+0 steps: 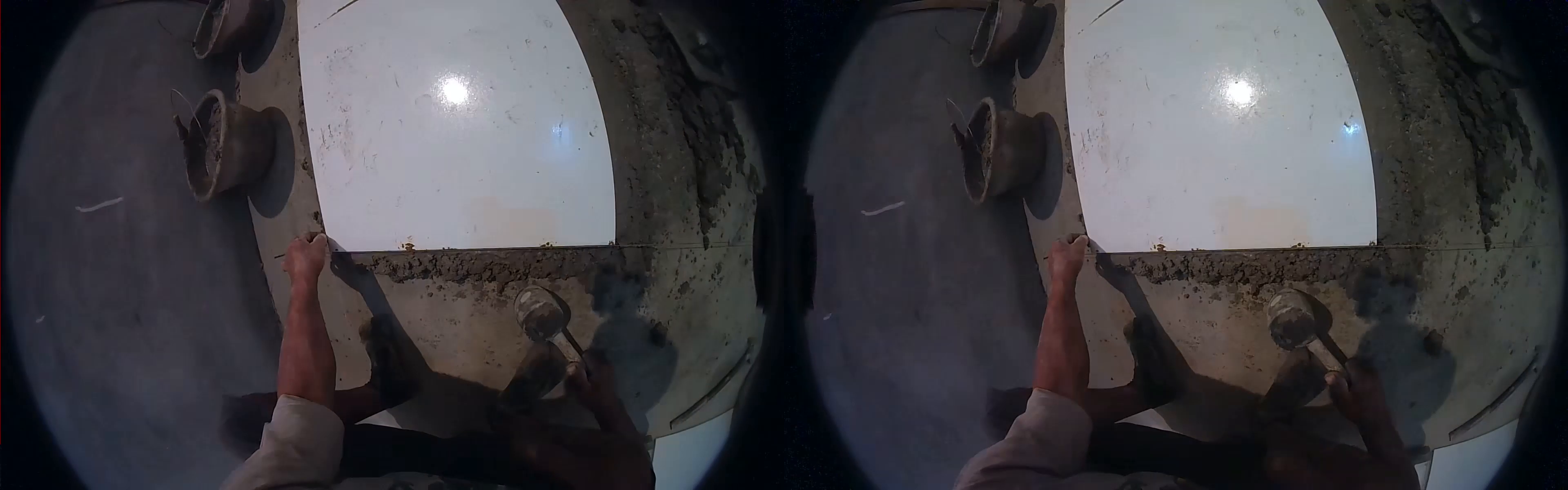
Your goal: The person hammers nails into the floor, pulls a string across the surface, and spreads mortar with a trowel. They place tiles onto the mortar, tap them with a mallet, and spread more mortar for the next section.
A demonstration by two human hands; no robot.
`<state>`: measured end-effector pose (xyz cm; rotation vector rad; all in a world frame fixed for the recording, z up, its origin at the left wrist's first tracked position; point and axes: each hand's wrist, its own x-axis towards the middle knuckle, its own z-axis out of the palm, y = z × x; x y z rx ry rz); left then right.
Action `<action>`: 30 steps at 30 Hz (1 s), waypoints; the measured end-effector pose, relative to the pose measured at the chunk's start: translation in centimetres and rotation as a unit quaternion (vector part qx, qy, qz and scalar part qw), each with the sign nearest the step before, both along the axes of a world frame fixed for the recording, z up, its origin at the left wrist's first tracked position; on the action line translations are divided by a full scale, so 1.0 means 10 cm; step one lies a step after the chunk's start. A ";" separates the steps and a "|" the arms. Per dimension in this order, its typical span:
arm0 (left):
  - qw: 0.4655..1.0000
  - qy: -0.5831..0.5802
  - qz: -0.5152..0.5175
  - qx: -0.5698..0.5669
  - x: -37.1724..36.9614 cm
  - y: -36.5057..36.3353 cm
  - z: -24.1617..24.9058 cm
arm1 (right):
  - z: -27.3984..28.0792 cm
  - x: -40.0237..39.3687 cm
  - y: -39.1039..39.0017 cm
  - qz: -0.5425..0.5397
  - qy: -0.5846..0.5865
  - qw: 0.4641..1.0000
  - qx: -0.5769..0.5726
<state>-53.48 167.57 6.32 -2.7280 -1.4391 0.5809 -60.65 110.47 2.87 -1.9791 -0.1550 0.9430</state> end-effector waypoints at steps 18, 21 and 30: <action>0.989 -0.095 -0.096 -0.057 0.11 0.05 0.01 | -0.10 -0.01 0.01 -0.019 -0.056 0.997 -0.050; 0.986 -0.145 -0.059 -0.056 0.04 0.03 0.00 | -0.08 0.01 0.01 -0.029 -0.095 0.995 -0.032; 0.969 -0.246 -0.021 -0.008 -0.10 0.31 0.00 | -0.10 0.01 -0.02 -0.002 -0.041 0.997 -0.058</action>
